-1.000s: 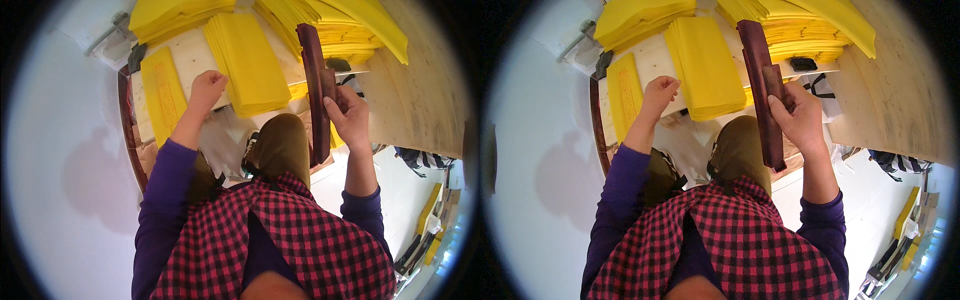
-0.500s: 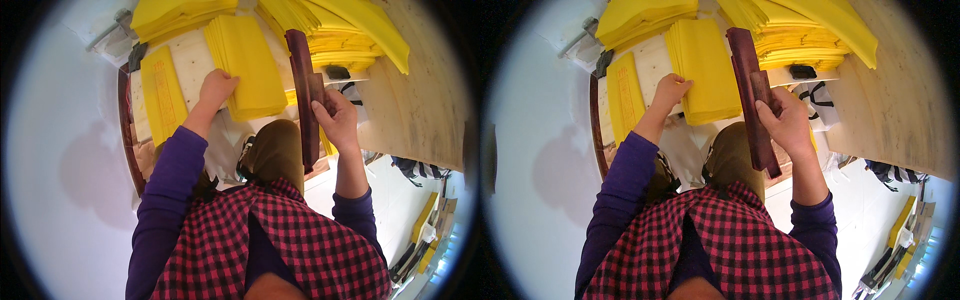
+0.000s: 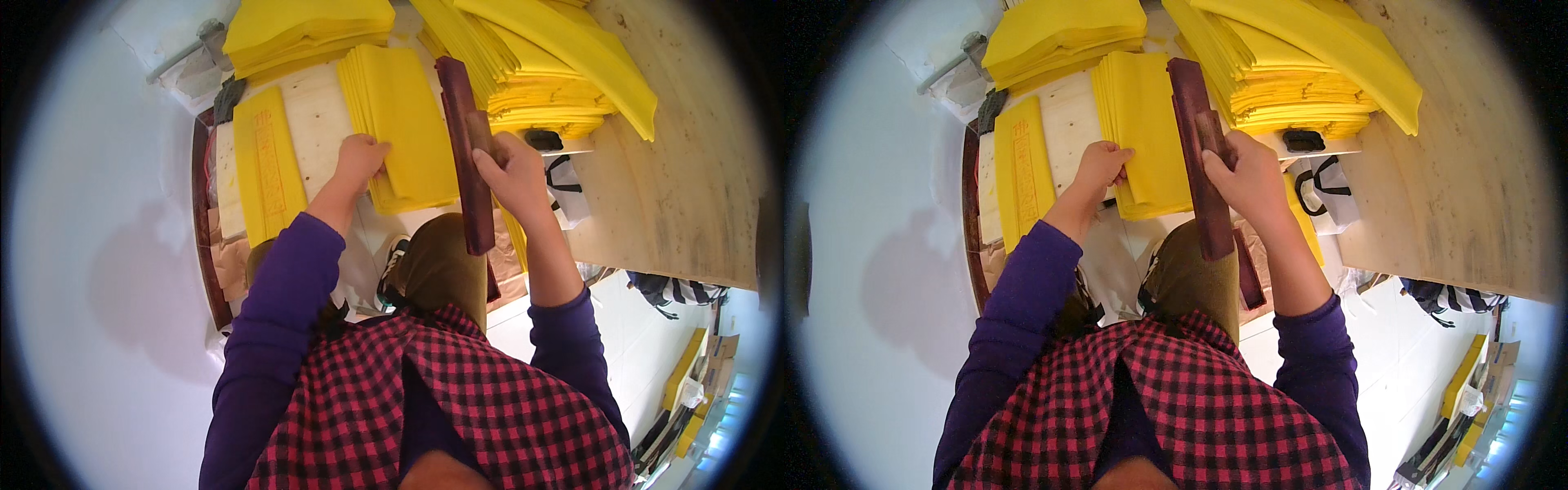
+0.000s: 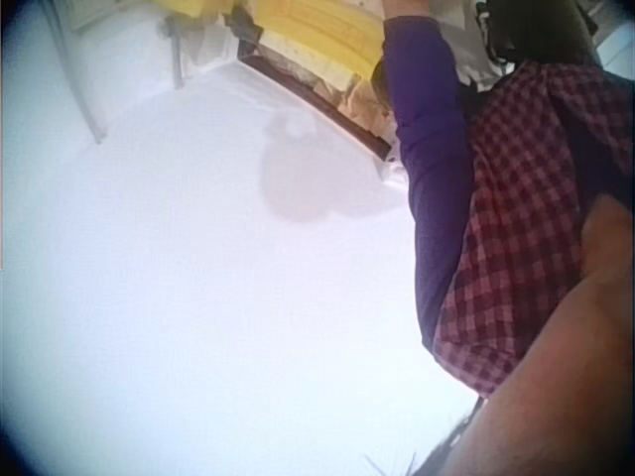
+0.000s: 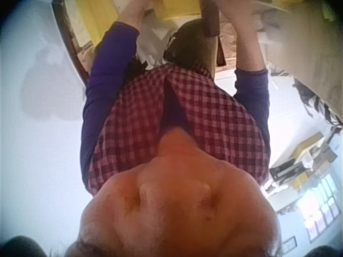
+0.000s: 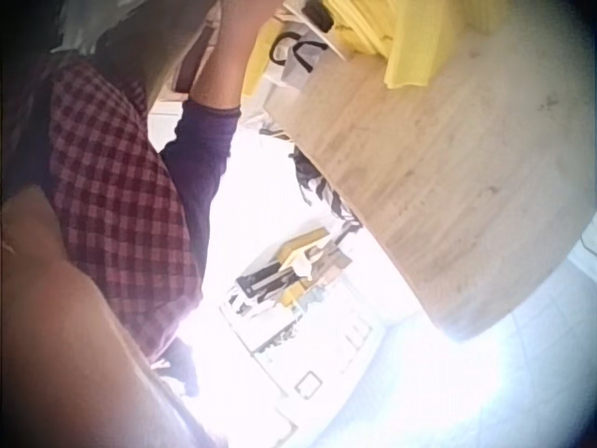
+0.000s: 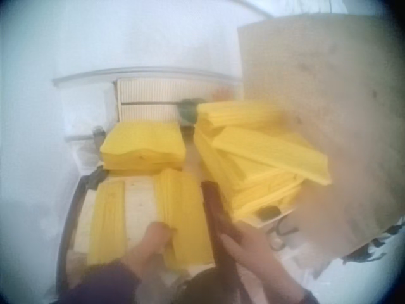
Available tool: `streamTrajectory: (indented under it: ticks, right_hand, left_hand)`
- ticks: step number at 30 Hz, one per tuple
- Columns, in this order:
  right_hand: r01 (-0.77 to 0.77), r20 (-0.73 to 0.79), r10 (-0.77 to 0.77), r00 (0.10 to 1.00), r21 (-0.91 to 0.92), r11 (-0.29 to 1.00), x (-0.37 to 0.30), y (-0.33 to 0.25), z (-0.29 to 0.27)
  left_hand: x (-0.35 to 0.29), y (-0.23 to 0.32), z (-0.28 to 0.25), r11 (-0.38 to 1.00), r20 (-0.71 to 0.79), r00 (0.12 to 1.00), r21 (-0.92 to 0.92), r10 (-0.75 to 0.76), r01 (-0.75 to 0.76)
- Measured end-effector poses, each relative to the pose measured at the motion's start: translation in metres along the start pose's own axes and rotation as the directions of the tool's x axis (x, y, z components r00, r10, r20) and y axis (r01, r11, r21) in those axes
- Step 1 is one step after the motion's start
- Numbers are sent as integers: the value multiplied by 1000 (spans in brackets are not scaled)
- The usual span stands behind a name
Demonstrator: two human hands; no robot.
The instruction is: The person folds yellow foam sheets in half, aligns edges, and stacks them on a wooden workbench. They then use a dark rectangular block to press and smooth the folded edges of the stack.
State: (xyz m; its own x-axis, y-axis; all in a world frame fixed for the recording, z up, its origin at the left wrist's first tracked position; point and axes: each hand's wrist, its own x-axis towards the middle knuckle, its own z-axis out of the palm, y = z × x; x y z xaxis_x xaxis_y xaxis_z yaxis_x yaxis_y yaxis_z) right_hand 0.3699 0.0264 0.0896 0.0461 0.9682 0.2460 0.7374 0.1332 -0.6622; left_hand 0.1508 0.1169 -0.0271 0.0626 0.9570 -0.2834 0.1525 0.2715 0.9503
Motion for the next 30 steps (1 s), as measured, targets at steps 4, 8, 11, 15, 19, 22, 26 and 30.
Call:
streamTrajectory:
  ticks: [4, 8, 11, 15, 19, 22, 26, 30]
  right_hand:
    - [60, 27, -58, 998, -83, 995, 28, 3, 19]
    - [15, 97, 0, 995, -148, 989, 64, 6, 47]
    - [19, 147, 18, 989, -247, 969, 86, 6, 60]
    - [13, 178, 47, 983, -322, 947, 107, 4, 75]
    - [47, 197, 28, 980, -366, 929, 119, 3, 89]
    - [54, 212, 34, 977, -392, 919, 122, 4, 96]
    - [69, 235, 42, 971, -445, 893, 125, 4, 101]
    - [69, 259, 54, 964, -444, 893, 128, 6, 105]
  left_hand:
    - [-10, -5, 5, 1000, 1, 1000, -20, -24, 24]
    - [-14, -10, 8, 1000, 11, 1000, -24, 3, -3]
    - [-14, -12, 6, 998, 52, 998, -56, -17, 20]
    - [-15, -12, 4, 995, 58, 998, -93, -30, 36]
    - [-18, -11, 2, 995, 71, 996, -85, -49, 55]
    - [-18, -11, 1, 992, 68, 996, -103, -59, 66]
    - [-16, -13, 0, 986, 77, 994, -141, -81, 91]
    - [-17, -13, 1, 988, 81, 994, -131, -67, 77]
